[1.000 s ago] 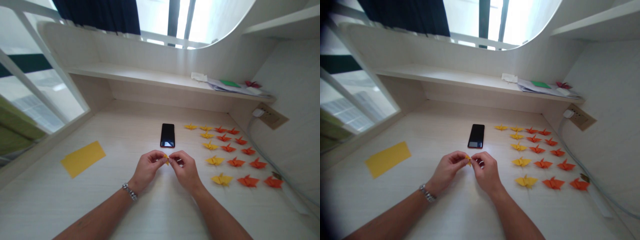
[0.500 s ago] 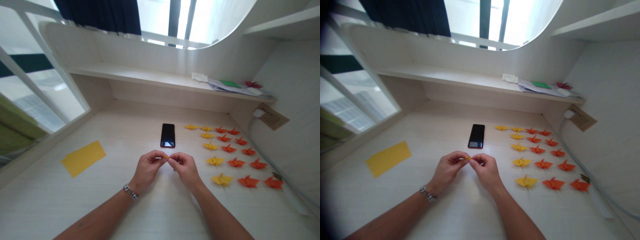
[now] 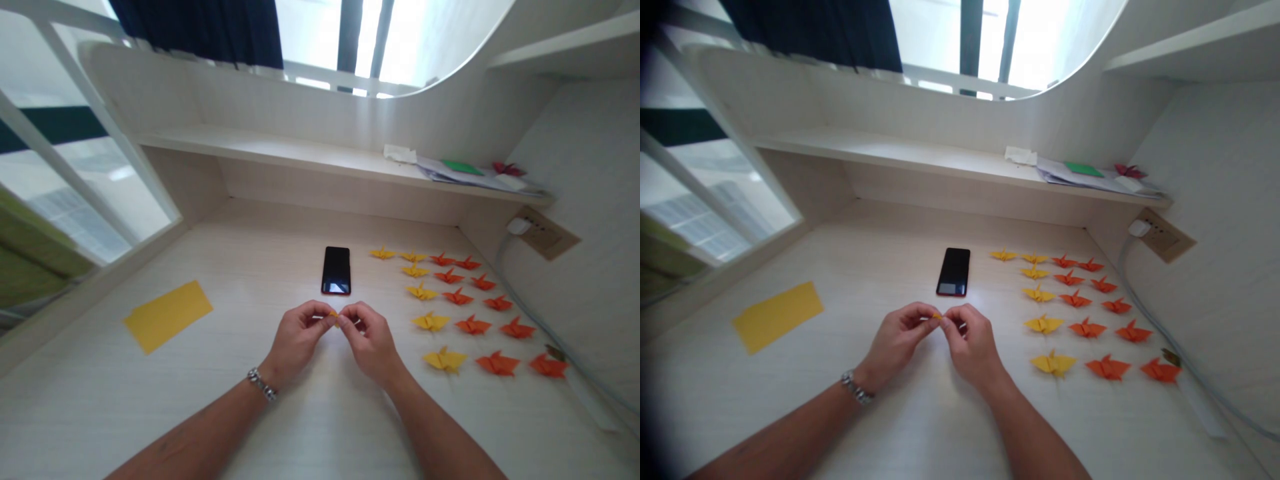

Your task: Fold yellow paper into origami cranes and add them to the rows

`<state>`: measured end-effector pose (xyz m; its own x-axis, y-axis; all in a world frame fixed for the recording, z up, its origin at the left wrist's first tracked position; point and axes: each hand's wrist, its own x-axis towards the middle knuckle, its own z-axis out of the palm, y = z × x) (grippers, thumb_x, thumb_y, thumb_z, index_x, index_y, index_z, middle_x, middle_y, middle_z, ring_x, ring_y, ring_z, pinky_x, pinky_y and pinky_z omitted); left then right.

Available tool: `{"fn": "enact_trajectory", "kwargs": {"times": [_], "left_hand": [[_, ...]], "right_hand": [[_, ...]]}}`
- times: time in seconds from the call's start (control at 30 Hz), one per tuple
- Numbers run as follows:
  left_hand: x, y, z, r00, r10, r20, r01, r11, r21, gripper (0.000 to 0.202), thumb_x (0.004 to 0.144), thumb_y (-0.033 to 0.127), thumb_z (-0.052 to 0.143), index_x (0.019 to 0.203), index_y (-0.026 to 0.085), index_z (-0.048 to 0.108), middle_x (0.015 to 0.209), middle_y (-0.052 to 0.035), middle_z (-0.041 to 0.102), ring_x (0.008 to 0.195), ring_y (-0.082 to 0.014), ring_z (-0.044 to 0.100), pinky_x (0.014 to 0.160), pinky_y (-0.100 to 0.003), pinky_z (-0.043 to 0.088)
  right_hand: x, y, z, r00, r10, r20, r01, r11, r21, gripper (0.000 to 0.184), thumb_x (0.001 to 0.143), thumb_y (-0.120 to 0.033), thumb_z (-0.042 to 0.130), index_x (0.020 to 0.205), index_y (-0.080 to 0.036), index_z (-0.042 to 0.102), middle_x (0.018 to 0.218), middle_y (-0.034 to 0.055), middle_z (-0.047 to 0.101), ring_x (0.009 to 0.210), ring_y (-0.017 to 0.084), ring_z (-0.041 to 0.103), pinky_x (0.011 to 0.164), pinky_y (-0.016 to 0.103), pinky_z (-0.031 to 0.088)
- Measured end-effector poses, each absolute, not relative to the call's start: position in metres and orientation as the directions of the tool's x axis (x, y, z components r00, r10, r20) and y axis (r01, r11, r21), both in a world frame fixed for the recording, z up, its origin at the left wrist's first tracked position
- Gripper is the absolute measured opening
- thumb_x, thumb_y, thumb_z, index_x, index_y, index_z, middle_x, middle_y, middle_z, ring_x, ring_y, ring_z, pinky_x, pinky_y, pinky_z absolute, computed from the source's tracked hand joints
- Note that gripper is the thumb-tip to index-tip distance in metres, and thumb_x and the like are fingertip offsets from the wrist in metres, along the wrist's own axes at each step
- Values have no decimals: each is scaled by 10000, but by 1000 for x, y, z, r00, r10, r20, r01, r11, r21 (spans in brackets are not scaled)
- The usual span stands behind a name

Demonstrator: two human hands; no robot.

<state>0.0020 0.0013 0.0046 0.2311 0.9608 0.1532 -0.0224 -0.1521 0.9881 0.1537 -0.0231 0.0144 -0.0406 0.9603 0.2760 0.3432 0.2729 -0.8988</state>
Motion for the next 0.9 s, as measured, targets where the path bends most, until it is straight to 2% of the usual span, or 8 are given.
{"fn": "enact_trajectory", "kwargs": {"times": [0.2, 0.4, 0.53, 0.7, 0.9], "left_hand": [[3, 0, 7, 304, 944, 125, -28, -122, 992, 144, 786, 275, 623, 813, 134, 612, 790, -39, 606, 745, -148, 554, 704, -254, 453], [3, 2, 7, 334, 940, 68, -68, -48, 997, 160, 784, 289, 622, 772, 133, 590, 714, -12, 564, 676, -122, 525, 649, -237, 442], [4, 1, 8, 292, 957, 3, -46, 11, 999, 191, 758, 310, 648, 808, 128, 620, 731, -32, 607, 669, -133, 550, 616, -241, 458], [4, 1, 5, 307, 951, -27, -106, 63, 992, 214, 720, 279, 687, 866, 126, 656, 803, -65, 670, 728, -155, 600, 672, -267, 489], [3, 1, 7, 282, 959, -15, -149, 59, 987, 313, 688, 237, 720, 964, 122, 624, 824, -77, 689, 757, -171, 635, 710, -295, 505]], "right_hand": [[155, -23, 13, -70, 947, 312, 391, 314, -865, 109, 833, -240, 529, 767, -178, 591, 756, 16, 575, 684, 138, 530, 578, 236, 405], [155, -17, 5, -60, 985, 160, 177, 168, -970, 157, 836, -316, 533, 849, -176, 601, 743, 9, 596, 654, 135, 536, 574, 238, 426], [155, -15, 2, -40, 991, 127, 199, 133, -971, 170, 821, -329, 552, 801, -169, 607, 704, 8, 592, 649, 142, 542, 577, 246, 425], [155, -15, -3, -18, 991, 136, 261, 136, -956, 178, 842, -327, 521, 784, -175, 593, 673, 0, 569, 629, 135, 519, 576, 246, 419], [154, -13, -4, -40, 997, 60, 113, 64, -992, 197, 829, -363, 531, 844, -173, 577, 732, 17, 605, 646, 142, 548, 544, 238, 435]]}}
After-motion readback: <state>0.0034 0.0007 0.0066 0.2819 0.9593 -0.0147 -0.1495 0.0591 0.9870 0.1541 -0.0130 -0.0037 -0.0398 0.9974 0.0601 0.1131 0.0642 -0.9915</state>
